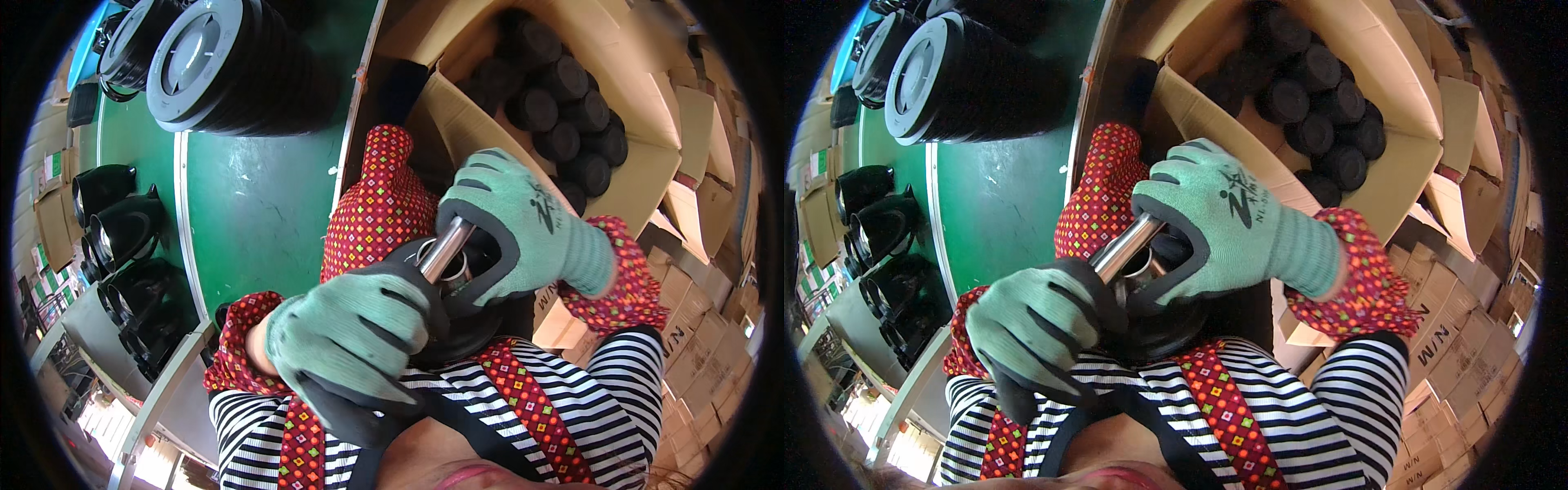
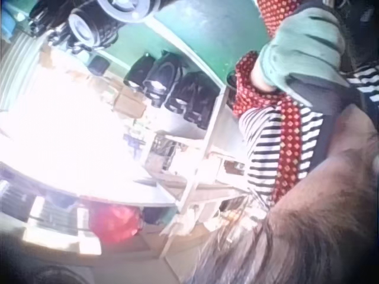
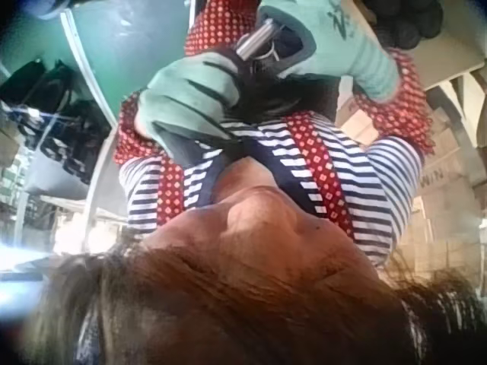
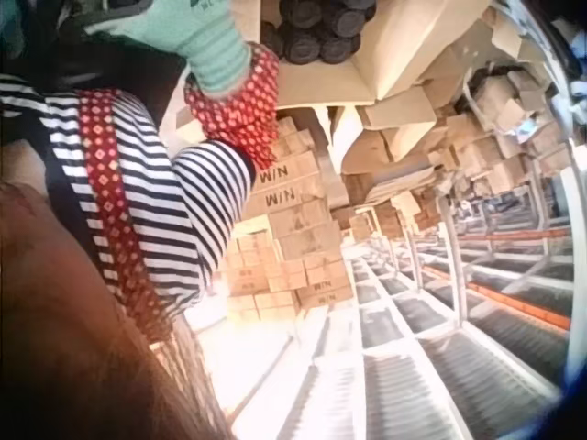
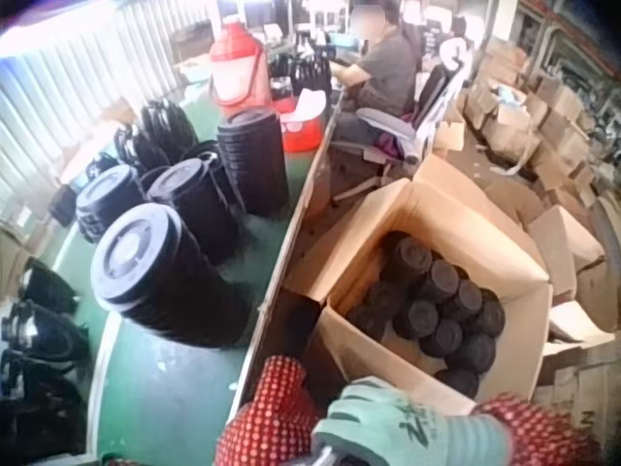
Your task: The person repeatedly picks up black kettle bodies and lids from a green worktable, inserts a metal rod into the kettle, and places the lid on top. The person then places the assembled kettle into a cardboard box. This cycle repeats throughout the clip.
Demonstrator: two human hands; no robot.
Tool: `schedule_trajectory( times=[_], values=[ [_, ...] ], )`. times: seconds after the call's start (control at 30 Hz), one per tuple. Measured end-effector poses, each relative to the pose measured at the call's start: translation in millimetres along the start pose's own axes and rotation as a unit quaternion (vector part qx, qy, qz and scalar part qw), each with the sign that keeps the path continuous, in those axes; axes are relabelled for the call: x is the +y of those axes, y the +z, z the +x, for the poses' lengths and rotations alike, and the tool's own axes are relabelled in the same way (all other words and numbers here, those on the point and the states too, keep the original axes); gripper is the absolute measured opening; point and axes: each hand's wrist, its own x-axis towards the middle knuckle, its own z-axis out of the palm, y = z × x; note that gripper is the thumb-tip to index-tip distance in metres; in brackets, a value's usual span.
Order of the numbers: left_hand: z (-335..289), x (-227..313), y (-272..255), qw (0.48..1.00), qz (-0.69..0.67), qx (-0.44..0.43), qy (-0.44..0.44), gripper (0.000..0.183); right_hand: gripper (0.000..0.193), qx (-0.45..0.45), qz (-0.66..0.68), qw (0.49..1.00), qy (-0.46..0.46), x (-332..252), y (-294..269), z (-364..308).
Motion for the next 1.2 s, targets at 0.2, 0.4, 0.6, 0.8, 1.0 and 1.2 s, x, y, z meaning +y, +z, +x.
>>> schedule_trajectory(
  times=[0.2,0.4,0.6,0.8,1.0,1.2],
  values=[
    [-22,-29,-36,0.975,-0.214,-0.018,0.054,0.051,0.059,-0.075,-0.125,0.971,0.188,-51,-13,-2],
    [-20,10,-13,0.954,0.181,0.179,-0.158,0.044,0.059,0.06,-0.144,0.984,0.085,-30,-6,2],
    [-43,59,-7,0.844,0.25,0.306,-0.363,0.037,0.063,0.175,-0.185,0.967,0.03,-67,-8,31],
    [-207,45,-17,0.773,0.262,0.469,-0.338,0.037,0.092,0.021,0.028,0.992,0.123,-85,10,-28],
    [-303,36,-17,0.703,0.471,0.424,-0.323,0.037,0.081,0.073,0.014,0.993,0.087,-73,53,-54],
    [-218,92,31,0.757,0.544,0.259,-0.252,0.104,0.049,0.245,0.251,0.921,0.171,-96,25,2]
  ],
)
